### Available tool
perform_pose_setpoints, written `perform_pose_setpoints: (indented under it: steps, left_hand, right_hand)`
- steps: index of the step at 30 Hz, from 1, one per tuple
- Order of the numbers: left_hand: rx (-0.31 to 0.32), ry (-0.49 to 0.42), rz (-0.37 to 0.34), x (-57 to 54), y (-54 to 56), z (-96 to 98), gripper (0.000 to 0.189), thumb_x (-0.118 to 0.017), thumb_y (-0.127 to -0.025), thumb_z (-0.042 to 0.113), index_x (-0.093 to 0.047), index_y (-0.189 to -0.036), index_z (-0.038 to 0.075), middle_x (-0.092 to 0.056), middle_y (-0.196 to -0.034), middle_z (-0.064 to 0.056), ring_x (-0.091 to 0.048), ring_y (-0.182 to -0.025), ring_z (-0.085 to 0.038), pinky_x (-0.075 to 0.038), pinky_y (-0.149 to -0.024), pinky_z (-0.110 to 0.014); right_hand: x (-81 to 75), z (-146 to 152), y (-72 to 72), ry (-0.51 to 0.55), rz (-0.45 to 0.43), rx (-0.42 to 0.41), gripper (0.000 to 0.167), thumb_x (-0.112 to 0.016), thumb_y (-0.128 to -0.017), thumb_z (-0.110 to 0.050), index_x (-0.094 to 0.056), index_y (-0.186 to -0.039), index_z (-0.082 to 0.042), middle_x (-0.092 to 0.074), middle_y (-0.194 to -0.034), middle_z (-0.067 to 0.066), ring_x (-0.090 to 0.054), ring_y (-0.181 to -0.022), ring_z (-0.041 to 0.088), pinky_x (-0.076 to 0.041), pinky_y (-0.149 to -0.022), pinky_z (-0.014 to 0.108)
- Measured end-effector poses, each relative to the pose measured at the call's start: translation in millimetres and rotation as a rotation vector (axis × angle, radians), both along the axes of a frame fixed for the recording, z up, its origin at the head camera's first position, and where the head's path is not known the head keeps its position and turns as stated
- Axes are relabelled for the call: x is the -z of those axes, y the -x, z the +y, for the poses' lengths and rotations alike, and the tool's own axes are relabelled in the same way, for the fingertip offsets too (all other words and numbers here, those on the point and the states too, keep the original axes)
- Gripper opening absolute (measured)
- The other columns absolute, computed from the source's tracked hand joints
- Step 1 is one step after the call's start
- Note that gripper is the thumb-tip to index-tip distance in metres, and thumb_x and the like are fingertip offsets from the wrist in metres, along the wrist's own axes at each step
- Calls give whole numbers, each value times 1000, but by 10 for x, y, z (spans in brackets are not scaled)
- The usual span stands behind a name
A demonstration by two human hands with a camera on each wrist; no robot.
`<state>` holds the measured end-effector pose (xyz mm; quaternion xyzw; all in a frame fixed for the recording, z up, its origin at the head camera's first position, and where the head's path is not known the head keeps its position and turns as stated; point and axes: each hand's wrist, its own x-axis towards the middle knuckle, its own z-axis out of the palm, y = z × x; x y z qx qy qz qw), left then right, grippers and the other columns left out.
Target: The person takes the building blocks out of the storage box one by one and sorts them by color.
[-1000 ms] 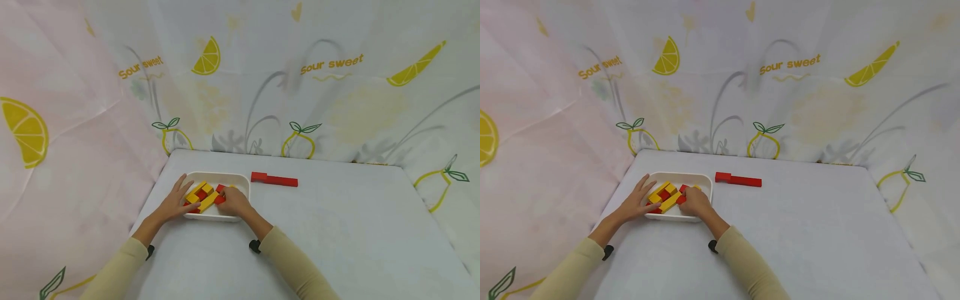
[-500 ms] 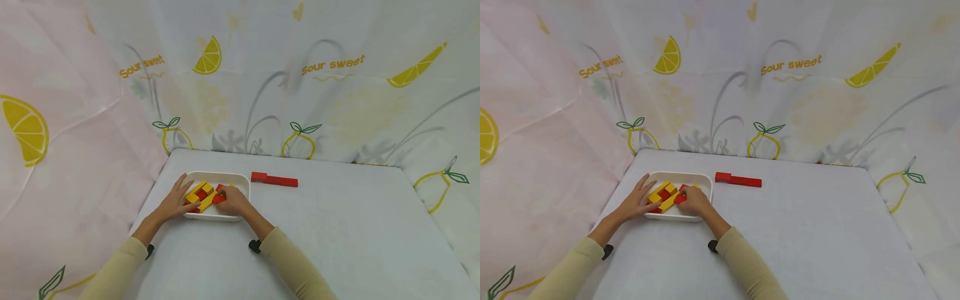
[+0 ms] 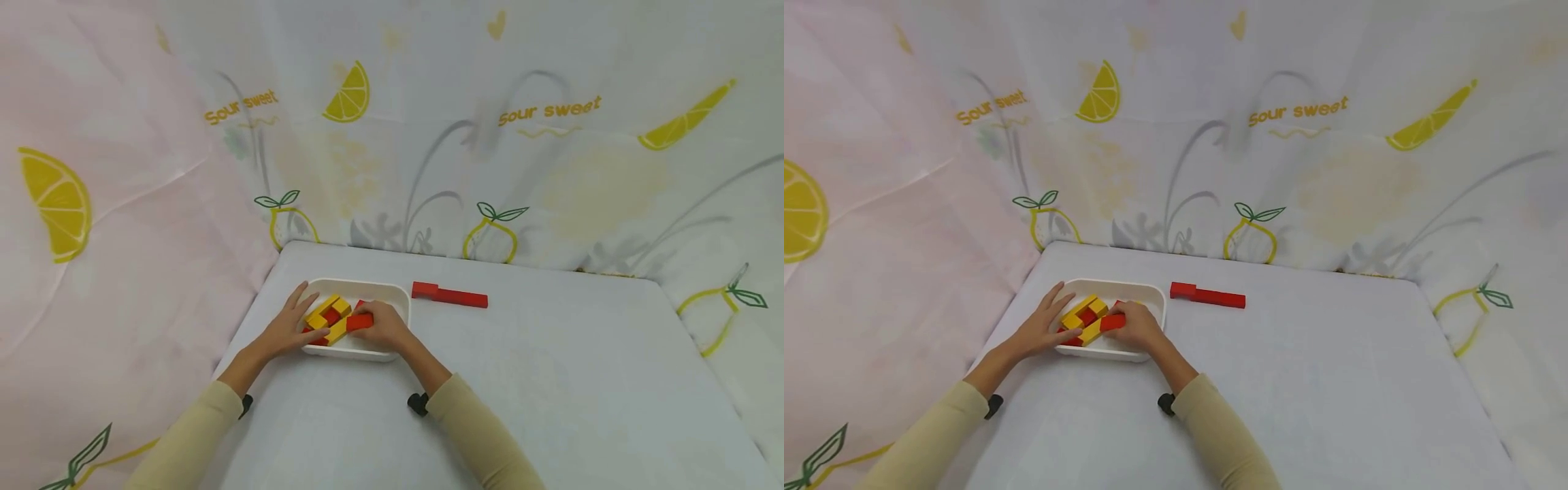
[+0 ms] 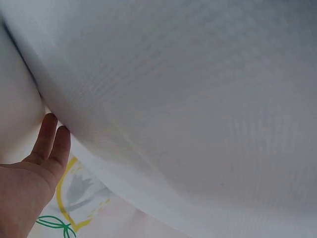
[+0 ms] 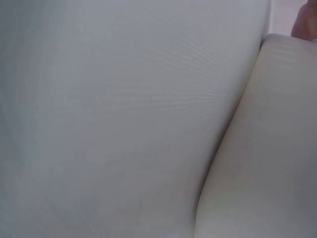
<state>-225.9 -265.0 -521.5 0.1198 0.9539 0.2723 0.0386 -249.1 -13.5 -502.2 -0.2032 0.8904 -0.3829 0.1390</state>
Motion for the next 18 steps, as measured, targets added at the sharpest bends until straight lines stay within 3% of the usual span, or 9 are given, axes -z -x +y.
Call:
perform_pose_setpoints:
  steps: [8,14,18]
  left_hand:
    - [-6,3,-16,8,-18,-33,97,-68,-81,61,-28,-157,14,-1,-167,-13,-21,-148,-44,-32,-109,-69]
    - [-8,-11,-6,-27,13,-32,97,-69,-80,59,-30,-156,13,-1,-167,-13,-21,-148,-44,-32,-107,-70]
    - [-3,0,-5,2,1,-35,97,-69,-81,60,-30,-156,12,-1,-167,-15,-22,-147,-45,-33,-107,-70]
  right_hand:
    - [-6,-1,-13,57,17,1,38,-81,-82,-32,-70,-114,-16,-66,-114,0,-55,-106,17,-53,-94,32]
    - [-10,12,21,100,109,43,38,-82,-81,-32,-73,-113,-14,-60,-109,4,-53,-101,16,-51,-85,27]
    - [24,19,16,124,120,71,39,-83,-80,-33,-74,-113,-14,-59,-107,4,-52,-98,15,-50,-81,24]
